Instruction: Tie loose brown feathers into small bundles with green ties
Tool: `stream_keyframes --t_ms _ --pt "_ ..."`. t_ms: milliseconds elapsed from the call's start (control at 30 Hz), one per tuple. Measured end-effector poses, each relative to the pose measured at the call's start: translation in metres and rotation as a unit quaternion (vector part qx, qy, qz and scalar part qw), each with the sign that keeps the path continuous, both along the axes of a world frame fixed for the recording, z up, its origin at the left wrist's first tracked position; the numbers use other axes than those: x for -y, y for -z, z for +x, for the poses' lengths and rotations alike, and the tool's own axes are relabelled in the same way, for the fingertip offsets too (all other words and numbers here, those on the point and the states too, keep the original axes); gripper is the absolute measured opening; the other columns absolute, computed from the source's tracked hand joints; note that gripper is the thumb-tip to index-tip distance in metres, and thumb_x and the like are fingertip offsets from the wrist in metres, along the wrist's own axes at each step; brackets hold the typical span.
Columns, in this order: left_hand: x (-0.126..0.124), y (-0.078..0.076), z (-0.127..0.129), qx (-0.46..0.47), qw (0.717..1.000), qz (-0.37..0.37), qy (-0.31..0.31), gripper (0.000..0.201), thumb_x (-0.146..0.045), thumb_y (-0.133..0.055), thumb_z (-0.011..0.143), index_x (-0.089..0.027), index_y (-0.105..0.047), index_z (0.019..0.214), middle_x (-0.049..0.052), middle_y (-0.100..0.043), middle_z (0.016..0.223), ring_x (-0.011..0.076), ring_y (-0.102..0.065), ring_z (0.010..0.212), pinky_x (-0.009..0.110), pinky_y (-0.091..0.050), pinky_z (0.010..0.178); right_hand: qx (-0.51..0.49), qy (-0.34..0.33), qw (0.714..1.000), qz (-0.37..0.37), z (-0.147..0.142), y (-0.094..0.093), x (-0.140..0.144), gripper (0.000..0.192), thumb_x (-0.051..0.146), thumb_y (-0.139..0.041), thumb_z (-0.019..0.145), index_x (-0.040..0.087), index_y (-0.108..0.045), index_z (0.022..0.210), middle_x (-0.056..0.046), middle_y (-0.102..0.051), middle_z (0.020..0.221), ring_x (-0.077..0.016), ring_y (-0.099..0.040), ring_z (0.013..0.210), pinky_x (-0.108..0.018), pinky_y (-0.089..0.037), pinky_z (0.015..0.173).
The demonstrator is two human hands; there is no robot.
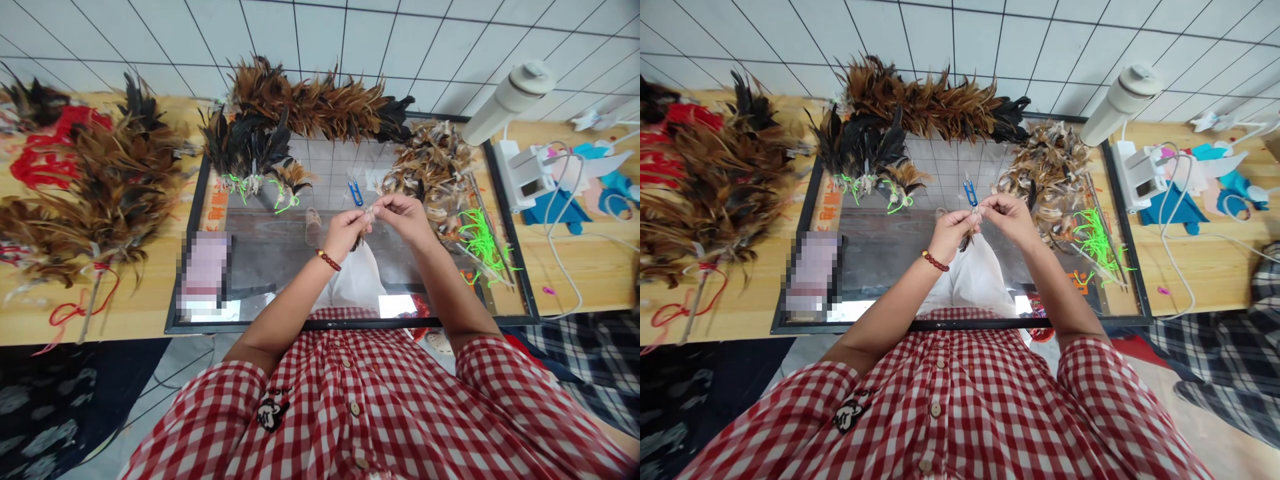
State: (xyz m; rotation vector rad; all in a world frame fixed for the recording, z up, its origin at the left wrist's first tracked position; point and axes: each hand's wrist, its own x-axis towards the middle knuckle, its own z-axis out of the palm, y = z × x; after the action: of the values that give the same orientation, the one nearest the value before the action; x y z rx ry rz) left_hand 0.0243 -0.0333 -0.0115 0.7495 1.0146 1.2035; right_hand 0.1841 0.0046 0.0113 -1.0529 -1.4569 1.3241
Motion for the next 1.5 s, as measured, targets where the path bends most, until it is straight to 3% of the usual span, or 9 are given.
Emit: stream_keyframes --t_ms 200,367,433,567,700,967,1200,1367,1500 --pt "-0.001 -0.004 0.0 0.007 0.999 -0.017 -0.027 0.03 -0.029 -0.084 0.082 -0.016 -0.068 0.06 -0.003 -0.062 0.056 0.0055 -0.051 0.054 0.02 -0.039 0.059 0.011 -0.058 0.998 -0.028 0.003 0.004 0.0 0.052 0.055 -0.099 0.062 0.02 -0.078 0.095 0.001 -0.069 0.077 -0.0111 -0.06 0.067 -0.026 -0.051 0.065" --pt "-0.001 -0.001 0.0 0.013 1.0 -0.009 -0.024 0.025 -0.026 -0.081 0.085 -0.016 -0.072 0.063 -0.003 -0.062 0.055 0.0061 -0.05 0.053 0.022 -0.039 0.061 0.001 0.014 1.0 0.008 0.001 0.0 0.001 0.051 0.063 -0.092 0.069 0.024 -0.081 0.1 0.002 -0.068 0.081 -0.0108 -0.057 0.07 -0.026 -0.049 0.066" --pt "0.0 -0.001 -0.001 0.014 1.0 -0.008 -0.009 0.02 -0.026 -0.081 0.085 -0.017 -0.075 0.068 -0.002 -0.062 0.055 0.0067 -0.052 0.054 0.022 -0.04 0.062 0.001 0.007 1.0 -0.006 0.001 -0.002 0.0 0.053 0.067 -0.089 0.071 0.023 -0.082 0.1 0.002 -0.067 0.076 -0.0105 -0.053 0.066 -0.026 -0.046 0.064" --pt "0.002 -0.002 -0.002 0.015 0.999 0.013 0.043 0.023 -0.031 -0.083 0.082 -0.016 -0.075 0.067 -0.001 -0.062 0.056 0.0086 -0.056 0.058 0.023 -0.043 0.067 -0.015 -0.081 0.995 -0.061 0.003 -0.002 0.0 0.056 0.067 -0.089 0.072 0.019 -0.084 0.102 0.003 -0.063 0.065 -0.0091 -0.048 0.057 -0.025 -0.04 0.057" --pt "0.003 0.0 -0.003 0.002 0.997 0.046 0.062 0.029 -0.037 -0.085 0.079 -0.017 -0.072 0.063 -0.001 -0.064 0.058 0.0091 -0.058 0.061 0.024 -0.046 0.071 -0.026 -0.104 0.992 -0.066 0.002 -0.002 0.003 0.046 0.061 -0.092 0.071 0.02 -0.085 0.091 -0.002 -0.071 0.069 -0.0122 -0.058 0.06 -0.028 -0.049 0.06" --pt "0.004 -0.004 0.0 0.08 0.991 -0.015 0.106 0.047 -0.059 -0.088 0.073 -0.017 -0.069 0.077 -0.001 -0.068 0.067 0.009 -0.062 0.063 0.025 -0.053 0.071 -0.008 -0.053 0.998 -0.012 -0.001 -0.007 0.004 0.049 0.069 -0.094 0.061 0.023 -0.079 0.068 -0.003 -0.067 0.068 -0.0148 -0.061 0.059 -0.031 -0.057 0.055" --pt "0.003 -0.001 0.001 0.081 0.989 0.043 0.117 0.057 -0.067 -0.09 0.065 -0.017 -0.064 0.072 -0.007 -0.052 0.057 0.006 -0.051 0.056 0.024 -0.05 0.066 -0.055 -0.042 0.996 -0.05 -0.005 0.0 0.005 0.042 0.057 -0.099 0.06 0.02 -0.08 0.068 -0.001 -0.064 0.071 -0.0138 -0.065 0.056 -0.03 -0.058 0.051" --pt "-0.001 0.002 -0.003 0.011 0.992 0.063 0.107 0.039 -0.052 -0.084 0.083 -0.016 -0.072 0.071 -0.003 -0.057 0.054 0.0091 -0.056 0.057 0.025 -0.046 0.066 -0.111 -0.063 0.988 -0.089 -0.009 0.004 0.007 0.041 0.052 -0.099 0.064 0.019 -0.077 0.072 0.003 -0.059 0.067 -0.0156 -0.066 0.054 -0.032 -0.06 0.048" --pt "0.0 -0.006 -0.002 0.09 0.991 -0.012 0.101 0.032 -0.039 -0.082 0.086 -0.016 -0.068 0.068 -0.004 -0.05 0.052 0.0086 -0.052 0.053 0.026 -0.047 0.066 -0.113 -0.036 0.989 -0.084 -0.014 0.01 0.009 0.044 0.056 -0.096 0.068 0.02 -0.073 0.075 0.003 -0.06 0.068 -0.0142 -0.064 0.055 -0.029 -0.055 0.048"
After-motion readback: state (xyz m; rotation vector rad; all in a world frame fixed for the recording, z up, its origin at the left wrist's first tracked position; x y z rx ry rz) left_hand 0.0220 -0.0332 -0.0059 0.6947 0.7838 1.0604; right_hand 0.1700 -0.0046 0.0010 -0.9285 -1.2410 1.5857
